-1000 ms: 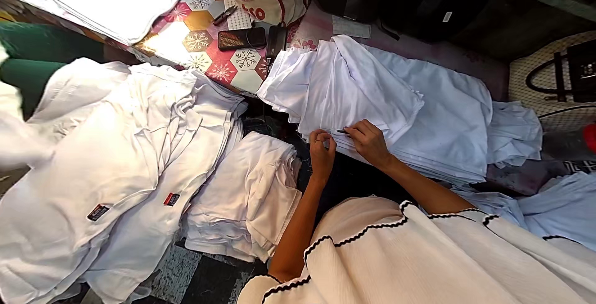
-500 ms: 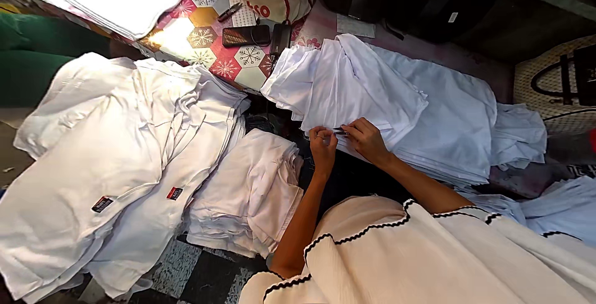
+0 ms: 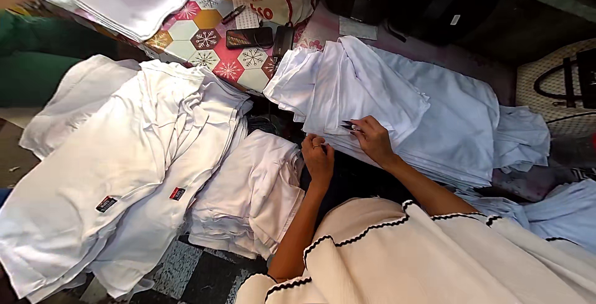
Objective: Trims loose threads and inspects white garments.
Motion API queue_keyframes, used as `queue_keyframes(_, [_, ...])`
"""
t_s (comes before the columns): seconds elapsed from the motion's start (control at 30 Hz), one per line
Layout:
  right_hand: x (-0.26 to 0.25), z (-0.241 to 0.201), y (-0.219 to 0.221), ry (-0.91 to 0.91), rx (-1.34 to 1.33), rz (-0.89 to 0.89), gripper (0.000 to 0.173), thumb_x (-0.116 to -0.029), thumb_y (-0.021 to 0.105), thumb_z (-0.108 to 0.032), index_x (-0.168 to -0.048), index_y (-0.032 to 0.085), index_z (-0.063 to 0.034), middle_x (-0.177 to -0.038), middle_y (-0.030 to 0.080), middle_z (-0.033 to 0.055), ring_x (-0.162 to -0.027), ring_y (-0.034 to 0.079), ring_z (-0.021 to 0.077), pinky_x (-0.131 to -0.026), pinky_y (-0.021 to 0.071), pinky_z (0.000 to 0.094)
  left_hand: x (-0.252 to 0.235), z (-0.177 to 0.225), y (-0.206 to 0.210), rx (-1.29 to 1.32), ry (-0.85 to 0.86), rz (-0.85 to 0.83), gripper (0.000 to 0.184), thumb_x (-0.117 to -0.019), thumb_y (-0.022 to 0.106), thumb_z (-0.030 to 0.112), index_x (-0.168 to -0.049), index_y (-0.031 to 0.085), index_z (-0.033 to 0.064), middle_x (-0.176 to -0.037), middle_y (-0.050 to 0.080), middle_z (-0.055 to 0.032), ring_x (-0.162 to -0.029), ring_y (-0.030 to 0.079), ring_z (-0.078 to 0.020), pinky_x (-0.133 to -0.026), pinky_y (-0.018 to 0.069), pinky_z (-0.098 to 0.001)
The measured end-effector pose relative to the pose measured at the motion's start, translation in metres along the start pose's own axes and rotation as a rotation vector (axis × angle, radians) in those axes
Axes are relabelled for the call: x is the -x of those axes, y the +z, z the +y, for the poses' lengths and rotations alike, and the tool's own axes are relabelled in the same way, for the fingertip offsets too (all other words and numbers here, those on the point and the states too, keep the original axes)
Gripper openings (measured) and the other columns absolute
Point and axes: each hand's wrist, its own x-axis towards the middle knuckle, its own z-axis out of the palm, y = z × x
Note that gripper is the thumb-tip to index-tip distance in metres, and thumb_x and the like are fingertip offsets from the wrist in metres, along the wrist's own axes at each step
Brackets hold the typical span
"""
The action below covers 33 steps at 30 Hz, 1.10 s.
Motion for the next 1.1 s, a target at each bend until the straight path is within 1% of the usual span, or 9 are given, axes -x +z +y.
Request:
queue_keyframes(0.13, [-0.006, -0.012, -0.011, 0.201, -0.155, -0.145, 0.036, -0.0905, 0.074, -0.01, -0.123, 0.065, 0.0038, -0.106, 0.065, 0.021, -0.088, 0.068, 0.033, -0.074, 0.0571, 0.0499, -0.013, -0.007, 0.017, -0.158, 0.302, 0.117, 0.025, -0.0931, 0.068, 0.017, -0.116, 0.075, 0.0097, -0.131, 0.06, -0.026, -0.126, 0.054, -0.0456, -0.107, 0.0392, -0.0592])
queue_keyframes(0.23, [-0.006, -0.008, 0.001, 0.067, -0.009, -0.178, 0.04, -0.0843, 0.08, -0.015, -0.122, 0.071, -0.004, -0.1, 0.067, 0.0192, -0.075, 0.069, 0.0344, -0.058, 0.0549, 0.0507, -0.03, -0.004, 0.017, -0.067, 0.389, 0.093, 0.013, -0.0959, 0.066, 0.013, -0.101, 0.078, 0.0097, -0.123, 0.065, -0.0178, -0.122, 0.055, -0.0387, -0.108, 0.0373, -0.055])
queue_keyframes(0.43, [-0.043, -0.007, -0.012, 0.265, -0.366, -0.357, 0.013, -0.0949, 0.072, -0.01, -0.099, 0.075, 0.0016, -0.095, 0.066, 0.0142, -0.081, 0.063, 0.0228, -0.075, 0.0548, 0.0423, -0.054, -0.006, -0.013, 0.699, -0.12, -0.297, 0.024, -0.0999, 0.053, -0.002, -0.122, 0.061, -0.0078, -0.109, 0.069, -0.0142, -0.102, 0.067, -0.0181, -0.093, 0.0543, -0.0376])
queue_keyframes(0.5, [-0.06, -0.013, -0.019, 0.492, -0.587, -0.467, 0.015, -0.0987, 0.068, -0.014, -0.096, 0.07, 0.0011, -0.078, 0.058, 0.0035, -0.062, 0.047, 0.0076, -0.058, 0.0422, 0.0259, -0.061, -0.01, -0.016, 1.044, -0.375, -0.395, 0.028, -0.1018, 0.05, 0.001, -0.13, 0.051, -0.0002, -0.106, 0.068, -0.0069, -0.093, 0.066, -0.0118, -0.087, 0.055, -0.0348])
queue_keyframes(0.63, [-0.087, -0.024, -0.024, 0.811, -0.845, -0.575, 0.019, -0.1009, 0.065, -0.018, -0.09, 0.065, -0.0034, -0.057, 0.046, -0.0042, -0.043, 0.037, 0.0019, -0.042, 0.033, 0.0177, -0.059, 0.0, -0.016, 0.973, -0.111, -0.214, 0.053, -0.0956, 0.065, 0.011, -0.142, 0.045, -0.0014, -0.135, 0.06, -0.0104, -0.116, 0.063, -0.0161, -0.097, 0.054, -0.0361])
queue_keyframes(0.77, [-0.095, -0.03, -0.019, 0.864, -0.931, -0.627, 0.019, -0.1014, 0.063, -0.015, -0.084, 0.058, -0.008, -0.054, 0.043, -0.0065, -0.042, 0.036, 0.0013, -0.041, 0.0314, 0.0168, -0.06, 0.005, -0.01, 0.606, 0.24, 0.069, 0.048, -0.0813, 0.085, 0.008, -0.123, 0.066, -0.0083, -0.123, 0.064, -0.0224, -0.109, 0.066, -0.0249, -0.093, 0.0571, -0.036])
queue_keyframes(0.87, [-0.096, -0.034, -0.017, 0.829, -0.892, -0.633, 0.021, -0.1013, 0.064, -0.014, -0.083, 0.059, -0.0057, -0.055, 0.043, -0.0055, -0.042, 0.036, 0.0018, -0.041, 0.0316, 0.0169, -0.066, 0.006, -0.02, 0.851, -0.097, -0.132, 0.036, -0.0937, 0.071, 0.005, -0.128, 0.064, -0.0037, -0.115, 0.071, -0.0117, -0.101, 0.07, -0.0152, -0.09, 0.0589, -0.0336])
queue_keyframes(0.97, [-0.094, -0.038, -0.013, 0.781, -0.841, -0.625, 0.021, -0.1012, 0.064, -0.014, -0.083, 0.061, -0.0038, -0.056, 0.045, -0.0046, -0.043, 0.037, 0.002, -0.043, 0.0317, 0.0178, -0.07, 0.0, -0.022, 0.956, -0.208, -0.164, 0.01, -0.0946, 0.07, 0.004, -0.102, 0.075, 0.0002, -0.099, 0.075, -0.0052, -0.089, 0.071, -0.0096, -0.084, 0.059, -0.0299])
queue_keyframes(1.1, [-0.087, -0.038, -0.013, 0.722, -0.804, -0.607, 0.018, -0.1054, 0.057, -0.018, -0.094, 0.059, -0.0046, -0.06, 0.046, -0.0042, -0.046, 0.04, 0.0027, -0.045, 0.0354, 0.0187, -0.061, -0.005, -0.026, 1.003, -0.381, -0.122, 0.007, -0.0985, 0.063, 0.002, -0.099, 0.07, -0.0004, -0.083, 0.073, -0.0019, -0.074, 0.071, -0.0097, -0.076, 0.0619, -0.0314])
